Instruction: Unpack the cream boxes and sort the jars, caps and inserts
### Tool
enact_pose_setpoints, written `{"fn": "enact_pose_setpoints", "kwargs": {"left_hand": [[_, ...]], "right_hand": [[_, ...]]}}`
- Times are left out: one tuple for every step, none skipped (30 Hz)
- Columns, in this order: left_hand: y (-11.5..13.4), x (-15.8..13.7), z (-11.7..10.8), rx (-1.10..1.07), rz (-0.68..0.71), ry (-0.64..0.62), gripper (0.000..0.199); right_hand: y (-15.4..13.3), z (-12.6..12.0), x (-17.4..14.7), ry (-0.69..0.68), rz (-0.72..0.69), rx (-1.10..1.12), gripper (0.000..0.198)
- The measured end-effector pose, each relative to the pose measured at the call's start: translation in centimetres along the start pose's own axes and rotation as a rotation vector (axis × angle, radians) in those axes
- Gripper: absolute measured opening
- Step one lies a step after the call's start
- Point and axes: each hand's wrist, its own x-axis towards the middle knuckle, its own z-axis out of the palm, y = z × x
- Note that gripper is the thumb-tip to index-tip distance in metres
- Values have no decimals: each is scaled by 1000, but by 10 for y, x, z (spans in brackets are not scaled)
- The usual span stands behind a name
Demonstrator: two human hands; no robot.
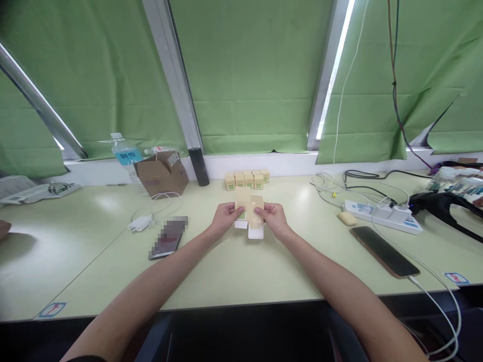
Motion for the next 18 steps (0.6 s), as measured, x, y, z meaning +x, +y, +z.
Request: {"fn": "enact_pose_setpoints", "kwargs": {"left_hand": [[0, 0, 0, -2, -3, 1, 58], [0, 0, 0, -5, -5, 0, 58], [0, 0, 0, -7, -7, -2, 57], [0, 0, 0, -10, -9, -3, 56], [0, 0, 0, -12, -11, -5, 56], [0, 0, 0, -14, -13, -6, 55], [1, 0, 0, -16, -15, -6, 55], [1, -1, 0, -17, -16, -5, 54], [0, -1, 0, -16, -16, -3, 53], [0, -1, 0, -15, -16, -2, 52], [-1, -1, 0, -13, -15, -1, 51], [-3, 0, 0, -12, -15, 2, 51], [-5, 0, 0, -13, -15, 5, 51], [-7, 1, -1, -12, -16, 11, 51], [-10, 3, -2, -6, -18, 26, 52], [-12, 6, -4, 9, -19, 53, 52], [-14, 9, -7, 46, -22, 100, 52], [-16, 13, -13, 98, -27, 161, 52]], "right_hand": [[0, 0, 0, 2, -3, -1, 51], [1, 0, 0, 2, -5, -2, 51], [0, 0, 0, 2, -5, -3, 51], [0, 0, 0, 2, -6, -4, 51], [0, 0, 0, 1, -6, -5, 51], [-1, 0, 0, 1, -6, -4, 50], [-2, 0, -1, 2, -7, -2, 50], [-2, 0, -1, 3, -8, 1, 50], [-2, 1, -1, 4, -9, 3, 50], [-2, 1, -2, 4, -7, 3, 50], [-2, 1, -2, 3, -2, 3, 50], [-1, 1, -2, 2, 6, 5, 50], [0, 2, -1, -2, 18, 10, 50], [1, 2, -1, -8, 32, 17, 51], [2, 3, -1, -10, 49, 26, 53], [2, 4, 0, -7, 67, 36, 55], [3, 4, 0, 1, 84, 43, 57], [4, 5, 0, 15, 96, 48, 59]]}}
